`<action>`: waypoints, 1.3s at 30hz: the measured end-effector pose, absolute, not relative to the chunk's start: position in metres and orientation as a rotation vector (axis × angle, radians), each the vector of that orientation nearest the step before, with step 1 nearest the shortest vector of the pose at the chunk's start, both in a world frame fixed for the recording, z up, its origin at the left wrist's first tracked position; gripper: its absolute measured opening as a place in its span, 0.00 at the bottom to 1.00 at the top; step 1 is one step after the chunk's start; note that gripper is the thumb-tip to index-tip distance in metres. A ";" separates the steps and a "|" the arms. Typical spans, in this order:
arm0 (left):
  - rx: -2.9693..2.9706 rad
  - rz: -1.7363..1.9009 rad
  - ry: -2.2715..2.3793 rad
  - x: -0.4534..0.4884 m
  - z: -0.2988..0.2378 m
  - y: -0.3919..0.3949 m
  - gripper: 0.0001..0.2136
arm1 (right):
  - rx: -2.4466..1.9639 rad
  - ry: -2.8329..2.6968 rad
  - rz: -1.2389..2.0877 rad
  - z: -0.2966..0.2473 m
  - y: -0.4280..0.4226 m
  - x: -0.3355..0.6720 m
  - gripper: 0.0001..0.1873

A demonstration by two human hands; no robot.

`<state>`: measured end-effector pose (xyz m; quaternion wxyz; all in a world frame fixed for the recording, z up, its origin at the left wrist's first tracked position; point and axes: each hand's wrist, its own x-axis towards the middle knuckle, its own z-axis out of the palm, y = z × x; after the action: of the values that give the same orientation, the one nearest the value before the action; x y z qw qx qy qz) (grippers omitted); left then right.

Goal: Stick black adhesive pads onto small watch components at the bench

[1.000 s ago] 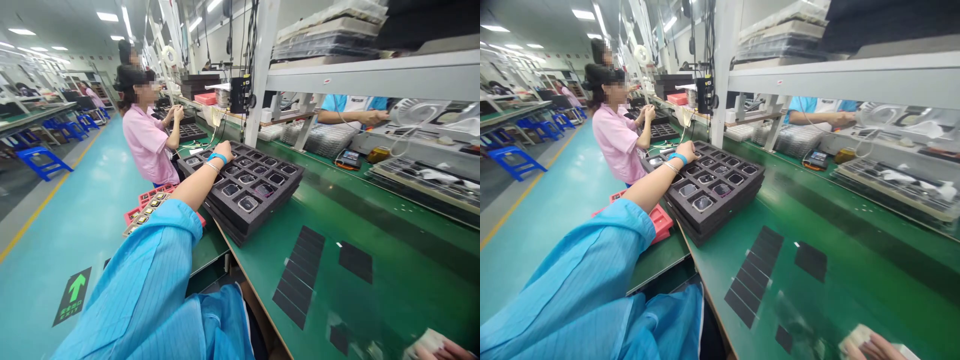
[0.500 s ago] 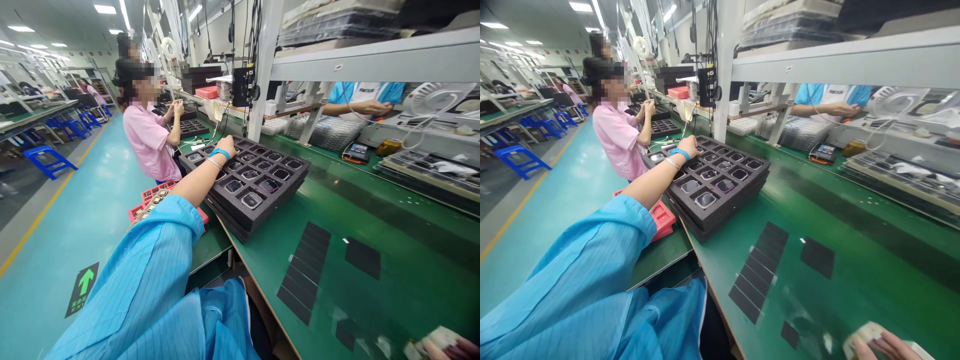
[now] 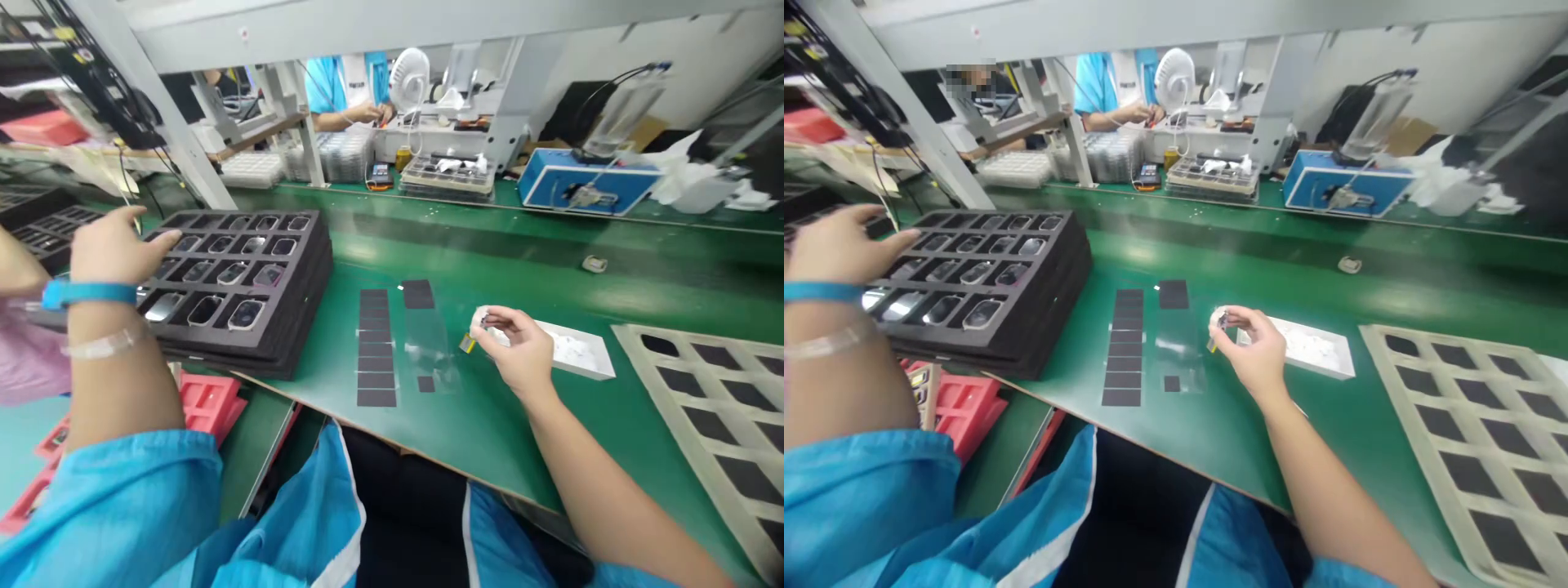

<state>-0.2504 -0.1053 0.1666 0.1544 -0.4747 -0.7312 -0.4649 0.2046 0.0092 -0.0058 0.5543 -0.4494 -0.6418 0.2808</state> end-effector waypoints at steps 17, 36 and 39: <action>-3.204 -2.395 -1.735 -0.002 -0.012 0.003 0.34 | -1.040 -1.579 0.886 -0.027 0.009 0.180 0.22; -2.755 -2.842 -1.879 -0.006 -0.004 -0.003 0.27 | -0.929 -1.919 0.335 -0.002 -0.015 0.175 0.06; -2.741 -2.816 -1.890 -0.002 -0.005 -0.004 0.28 | -0.918 -1.949 0.249 -0.007 -0.014 0.176 0.07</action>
<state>-0.0020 -0.0043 -0.0047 -0.5723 -0.5154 -0.3555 -0.5295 0.1762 -0.0138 -0.0069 0.4673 -0.3742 -0.7945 0.1016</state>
